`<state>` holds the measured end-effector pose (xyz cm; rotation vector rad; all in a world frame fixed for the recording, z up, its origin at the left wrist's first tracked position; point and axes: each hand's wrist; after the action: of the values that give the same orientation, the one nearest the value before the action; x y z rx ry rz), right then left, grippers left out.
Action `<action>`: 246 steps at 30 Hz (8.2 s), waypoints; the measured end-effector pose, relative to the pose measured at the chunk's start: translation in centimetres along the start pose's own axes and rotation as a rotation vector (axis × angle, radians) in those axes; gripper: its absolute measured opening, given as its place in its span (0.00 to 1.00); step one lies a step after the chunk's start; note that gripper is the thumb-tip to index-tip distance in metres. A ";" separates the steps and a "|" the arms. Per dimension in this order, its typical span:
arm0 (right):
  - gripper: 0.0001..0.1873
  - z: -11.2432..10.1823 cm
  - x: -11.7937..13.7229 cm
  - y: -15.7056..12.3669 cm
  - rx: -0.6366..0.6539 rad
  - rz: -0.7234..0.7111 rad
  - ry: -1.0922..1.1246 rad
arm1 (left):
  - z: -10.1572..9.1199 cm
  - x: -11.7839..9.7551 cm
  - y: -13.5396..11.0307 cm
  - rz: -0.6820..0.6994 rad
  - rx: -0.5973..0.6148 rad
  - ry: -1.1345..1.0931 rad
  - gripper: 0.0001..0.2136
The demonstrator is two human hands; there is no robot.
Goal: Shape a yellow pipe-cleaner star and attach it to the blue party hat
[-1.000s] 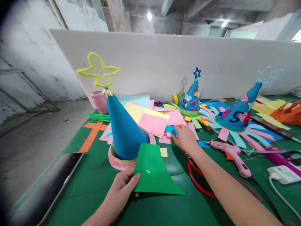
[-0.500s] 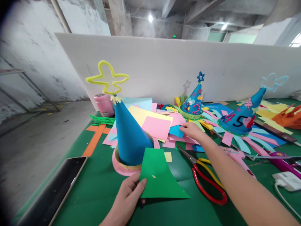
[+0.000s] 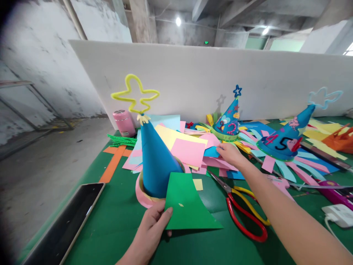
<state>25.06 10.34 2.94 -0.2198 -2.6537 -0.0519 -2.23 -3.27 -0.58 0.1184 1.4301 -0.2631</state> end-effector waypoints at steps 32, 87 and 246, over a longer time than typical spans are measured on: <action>0.17 0.1 1.0 -4.7 -0.235 -0.055 -0.079 | -0.5 0.3 0.3 0.033 -0.121 -0.022 0.12; 0.06 6.3 9.2 -18.0 -0.125 -0.368 0.406 | 0.7 -1.1 -1.5 0.158 0.113 0.168 0.12; 0.15 6.2 6.6 -16.2 0.727 -0.011 1.112 | 0.5 0.0 -0.9 -0.149 -0.025 -0.235 0.05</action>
<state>13.81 -4.22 0.53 0.0702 -1.4331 0.5964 -2.00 -4.29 -0.49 -0.0394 1.2091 -0.3687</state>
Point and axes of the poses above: each hand's wrist, its own y-axis towards the middle knuckle, its own z-axis out of the palm, x = y × z, and after that the axes turned 7 degrees about z, right-handed
